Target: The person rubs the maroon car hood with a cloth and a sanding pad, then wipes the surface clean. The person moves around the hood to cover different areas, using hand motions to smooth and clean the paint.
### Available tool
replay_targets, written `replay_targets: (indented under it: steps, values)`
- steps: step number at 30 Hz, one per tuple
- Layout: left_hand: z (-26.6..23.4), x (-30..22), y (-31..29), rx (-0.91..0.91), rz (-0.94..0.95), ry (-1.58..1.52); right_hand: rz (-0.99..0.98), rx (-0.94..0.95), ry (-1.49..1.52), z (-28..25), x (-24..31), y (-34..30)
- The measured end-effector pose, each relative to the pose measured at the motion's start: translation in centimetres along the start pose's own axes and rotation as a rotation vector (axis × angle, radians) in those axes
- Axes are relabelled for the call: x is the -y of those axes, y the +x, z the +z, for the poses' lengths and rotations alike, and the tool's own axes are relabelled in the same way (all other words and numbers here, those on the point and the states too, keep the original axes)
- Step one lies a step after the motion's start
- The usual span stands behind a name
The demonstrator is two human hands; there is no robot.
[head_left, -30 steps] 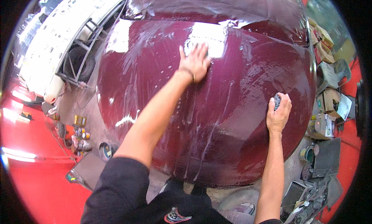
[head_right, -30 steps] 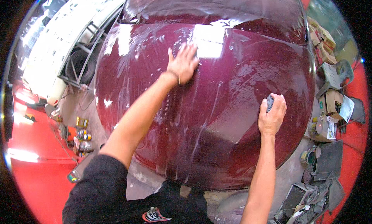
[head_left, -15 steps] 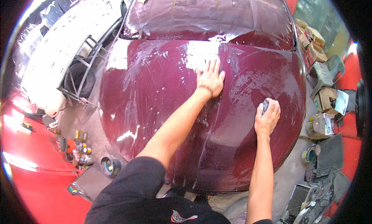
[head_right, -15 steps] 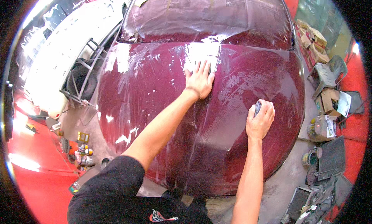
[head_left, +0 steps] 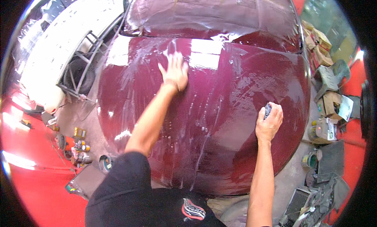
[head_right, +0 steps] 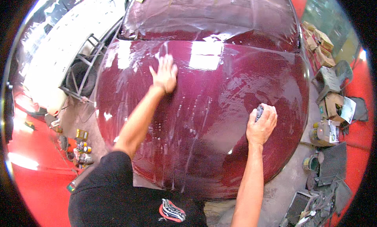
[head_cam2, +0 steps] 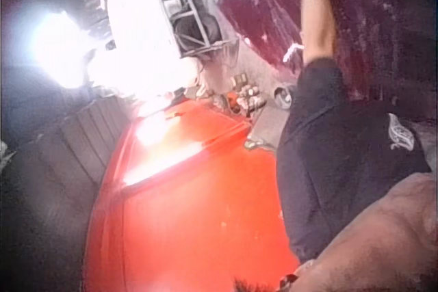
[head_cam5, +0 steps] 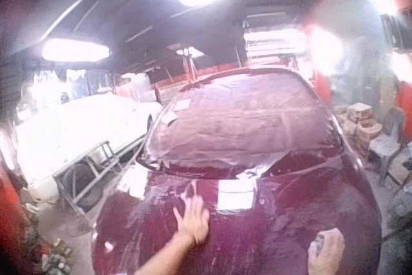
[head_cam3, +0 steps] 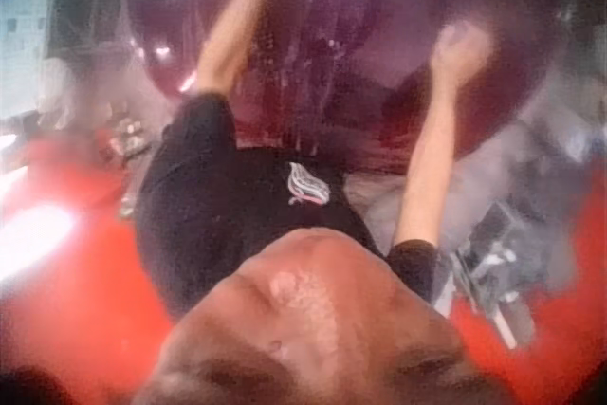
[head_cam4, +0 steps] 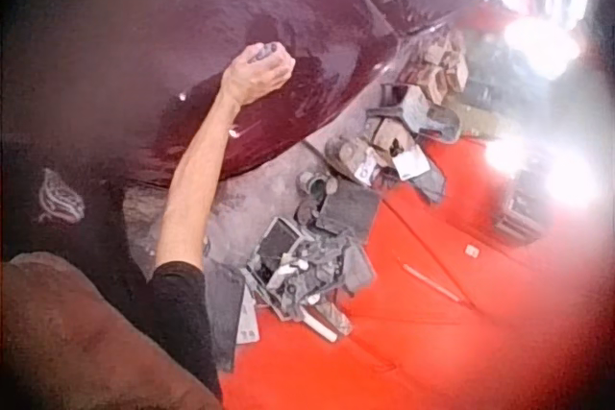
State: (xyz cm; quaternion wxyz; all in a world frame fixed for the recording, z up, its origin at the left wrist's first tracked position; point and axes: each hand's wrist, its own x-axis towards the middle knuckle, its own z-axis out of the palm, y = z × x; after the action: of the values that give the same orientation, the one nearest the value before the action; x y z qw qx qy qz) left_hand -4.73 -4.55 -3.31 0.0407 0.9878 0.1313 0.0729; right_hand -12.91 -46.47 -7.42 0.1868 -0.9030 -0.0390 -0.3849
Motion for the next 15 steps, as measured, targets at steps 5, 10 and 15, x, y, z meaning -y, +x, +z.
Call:
replay_targets:
  steps: [5, 10, 15]
  values:
    - [0.0, 0.3, -14.3, 0.073, 0.238, -0.003, 0.037, 0.003, -0.008, -0.5, -1.7, -0.6]
    - [-2.3, 6.9, 5.1, 0.010, -0.099, -0.011, 0.031, 0.044, 0.021, -0.3, -0.6, 0.2]
    - [-2.0, 5.9, 5.9, 0.035, -0.073, -0.012, 0.024, 0.069, 0.013, -0.2, -0.9, 0.3]
